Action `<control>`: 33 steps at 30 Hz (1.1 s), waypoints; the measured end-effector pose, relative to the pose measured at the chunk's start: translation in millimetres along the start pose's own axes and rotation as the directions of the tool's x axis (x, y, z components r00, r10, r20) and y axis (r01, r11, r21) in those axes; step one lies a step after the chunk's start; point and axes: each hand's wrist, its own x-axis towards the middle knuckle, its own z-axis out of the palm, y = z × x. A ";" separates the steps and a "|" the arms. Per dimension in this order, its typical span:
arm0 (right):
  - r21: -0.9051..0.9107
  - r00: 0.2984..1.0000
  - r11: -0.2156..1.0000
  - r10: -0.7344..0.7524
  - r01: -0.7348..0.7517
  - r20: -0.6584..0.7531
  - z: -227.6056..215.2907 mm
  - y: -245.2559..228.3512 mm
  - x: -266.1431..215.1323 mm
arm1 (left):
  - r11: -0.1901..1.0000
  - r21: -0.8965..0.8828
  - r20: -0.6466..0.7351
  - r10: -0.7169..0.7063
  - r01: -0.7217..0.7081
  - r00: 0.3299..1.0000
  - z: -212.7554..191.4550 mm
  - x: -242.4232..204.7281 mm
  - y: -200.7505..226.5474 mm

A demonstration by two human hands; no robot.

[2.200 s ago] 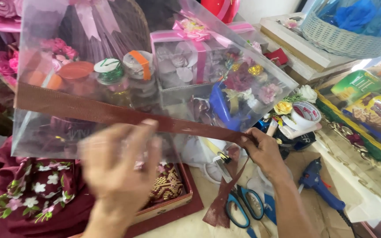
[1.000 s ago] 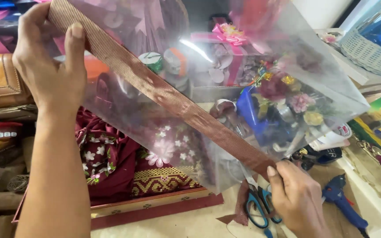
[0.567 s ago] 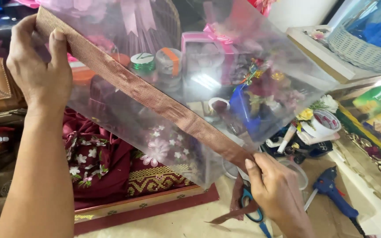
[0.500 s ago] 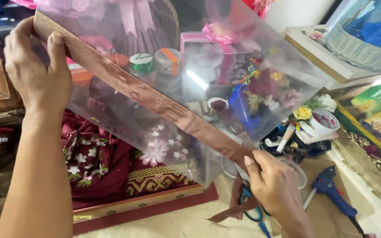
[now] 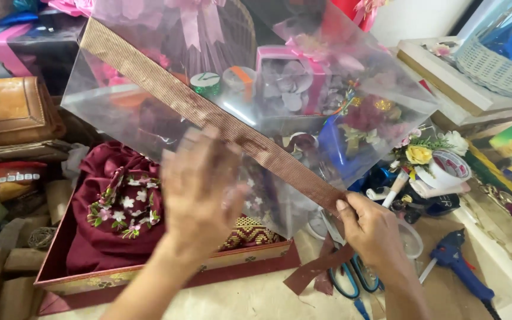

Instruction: Attaching a decorative ribbon to a gift basket using a hot glue gun.

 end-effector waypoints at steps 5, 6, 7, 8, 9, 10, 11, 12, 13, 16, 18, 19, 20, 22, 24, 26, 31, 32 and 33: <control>0.021 0.988 0.988 -0.155 0.155 0.013 4.5 19.6 6.4 | 0.972 0.111 0.363 0.156 -0.209 0.919 21.3 -32.3 34.9; 0.019 0.989 0.989 -0.149 0.149 0.009 4.0 19.9 7.6 | 0.972 0.104 0.362 0.161 -0.212 0.918 23.8 -32.7 38.6; -0.010 0.990 0.990 -0.141 0.142 0.028 3.6 20.4 9.0 | 0.970 0.090 0.374 0.175 -0.224 0.911 26.4 -33.0 42.5; -0.039 0.990 0.990 -0.134 0.136 0.047 3.1 20.8 10.6 | 0.969 0.077 0.386 0.188 -0.235 0.903 29.1 -33.2 46.2; -0.041 0.991 0.991 -0.128 0.130 0.044 4.3 24.7 11.2 | 0.969 0.070 0.384 0.193 -0.237 0.903 32.7 -33.7 49.4; -0.029 0.987 0.987 -0.156 0.158 0.045 5.9 28.4 11.9 | 0.970 0.060 0.377 0.195 -0.235 0.905 35.6 -34.7 52.7; -0.016 0.982 0.983 -0.185 0.185 0.044 7.6 32.0 12.3 | 0.971 0.050 0.370 0.198 -0.232 0.908 38.3 -35.8 56.0; -0.015 0.982 0.983 -0.183 0.184 0.044 6.0 30.6 12.5 | 0.971 0.049 0.371 0.200 -0.234 0.907 42.4 -38.6 56.9; -0.009 0.985 0.986 -0.163 0.164 0.054 4.4 29.3 12.7 | 0.974 0.055 0.397 0.182 -0.221 0.900 46.4 -41.5 57.9; -0.005 0.988 0.990 -0.140 0.141 0.071 2.8 30.9 12.2 | 0.975 0.072 0.432 0.159 -0.209 0.888 55.9 -49.9 57.6; -0.008 0.987 0.990 -0.139 0.140 0.080 1.2 31.5 11.3 | 0.974 0.084 0.441 0.151 -0.208 0.885 59.6 -54.0 57.7; 0.015 0.988 0.993 -0.115 0.114 0.102 -0.2 30.3 10.6 | 0.976 0.082 0.448 0.146 -0.203 0.882 60.3 -55.2 58.3; 0.038 0.988 0.995 -0.094 0.090 0.125 -1.2 28.6 10.6 | 0.977 0.083 0.454 0.140 -0.198 0.880 60.5 -56.3 58.3; 0.029 0.989 0.995 -0.098 0.095 0.114 2.6 34.5 10.3 | 0.981 0.065 0.439 0.138 -0.185 0.888 59.4 -53.6 62.5; 0.016 0.989 0.994 -0.105 0.104 0.104 3.2 35.8 10.4 | 0.985 0.047 0.419 0.133 -0.168 0.898 60.4 -52.9 65.0; 0.029 0.992 0.998 -0.053 0.050 0.113 0.7 32.9 10.6 | 0.984 0.092 0.374 0.105 -0.149 0.921 63.5 -54.2 66.0; 0.059 0.993 0.997 -0.060 0.054 0.100 3.6 35.0 10.8 | 0.986 0.167 0.336 -0.066 0.009 0.940 74.4 -53.2 57.6; 0.067 0.993 0.997 -0.054 0.047 0.101 2.6 33.0 10.8 | 0.982 0.185 0.331 -0.102 0.042 0.938 74.7 -50.0 56.3; 0.066 0.993 0.997 -0.054 0.048 0.102 4.9 35.7 10.5 | 0.982 0.185 0.331 -0.103 0.043 0.938 73.7 -49.3 56.0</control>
